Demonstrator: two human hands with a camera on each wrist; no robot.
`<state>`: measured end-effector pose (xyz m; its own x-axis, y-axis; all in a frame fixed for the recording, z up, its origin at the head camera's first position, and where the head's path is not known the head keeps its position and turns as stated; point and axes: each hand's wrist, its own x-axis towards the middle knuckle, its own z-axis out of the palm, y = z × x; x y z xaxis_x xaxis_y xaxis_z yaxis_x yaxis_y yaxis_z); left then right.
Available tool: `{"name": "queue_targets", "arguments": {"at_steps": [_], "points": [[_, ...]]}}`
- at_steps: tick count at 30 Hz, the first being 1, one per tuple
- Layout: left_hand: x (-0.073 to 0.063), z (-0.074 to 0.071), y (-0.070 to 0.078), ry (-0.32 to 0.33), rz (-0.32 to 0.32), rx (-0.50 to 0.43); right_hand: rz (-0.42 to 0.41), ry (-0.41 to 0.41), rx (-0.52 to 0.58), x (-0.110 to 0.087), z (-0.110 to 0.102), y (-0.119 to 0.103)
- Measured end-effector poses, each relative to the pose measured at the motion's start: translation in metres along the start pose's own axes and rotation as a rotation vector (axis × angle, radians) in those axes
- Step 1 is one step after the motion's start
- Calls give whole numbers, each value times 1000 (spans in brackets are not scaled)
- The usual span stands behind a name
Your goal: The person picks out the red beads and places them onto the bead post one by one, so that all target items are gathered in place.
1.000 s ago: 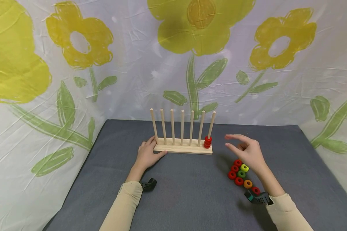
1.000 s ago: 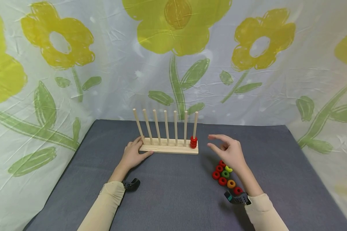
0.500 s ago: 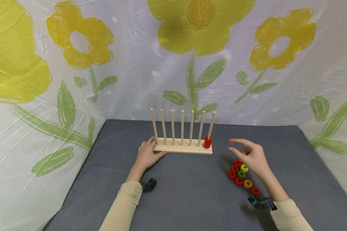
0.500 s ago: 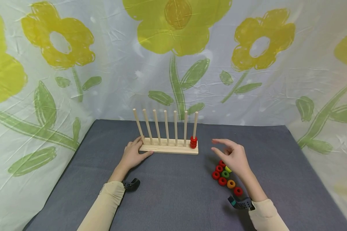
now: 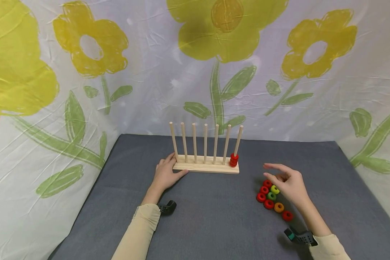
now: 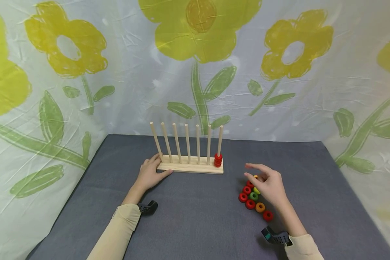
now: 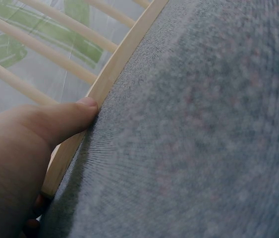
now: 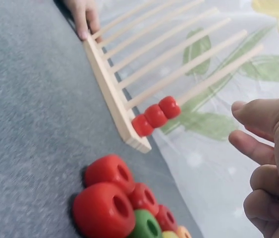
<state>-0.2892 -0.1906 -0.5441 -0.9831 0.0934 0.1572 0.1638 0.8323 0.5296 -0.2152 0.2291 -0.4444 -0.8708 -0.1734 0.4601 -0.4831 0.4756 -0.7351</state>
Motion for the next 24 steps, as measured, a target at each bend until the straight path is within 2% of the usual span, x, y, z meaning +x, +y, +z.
{"name": "queue_targets", "arguments": {"at_steps": [7,13,20,24], "points": [[0,0,1,-4,-7,-1,54,3,0,-13,-4,8],[0,0,1,-4,-11,8,130,13,-28,-28,-7,44],[-1,0,2,3,-1,10,180,46,-36,-40,-15,39],[-1,-1,3,0,-9,8,204,60,-63,-49,-20,58]]}}
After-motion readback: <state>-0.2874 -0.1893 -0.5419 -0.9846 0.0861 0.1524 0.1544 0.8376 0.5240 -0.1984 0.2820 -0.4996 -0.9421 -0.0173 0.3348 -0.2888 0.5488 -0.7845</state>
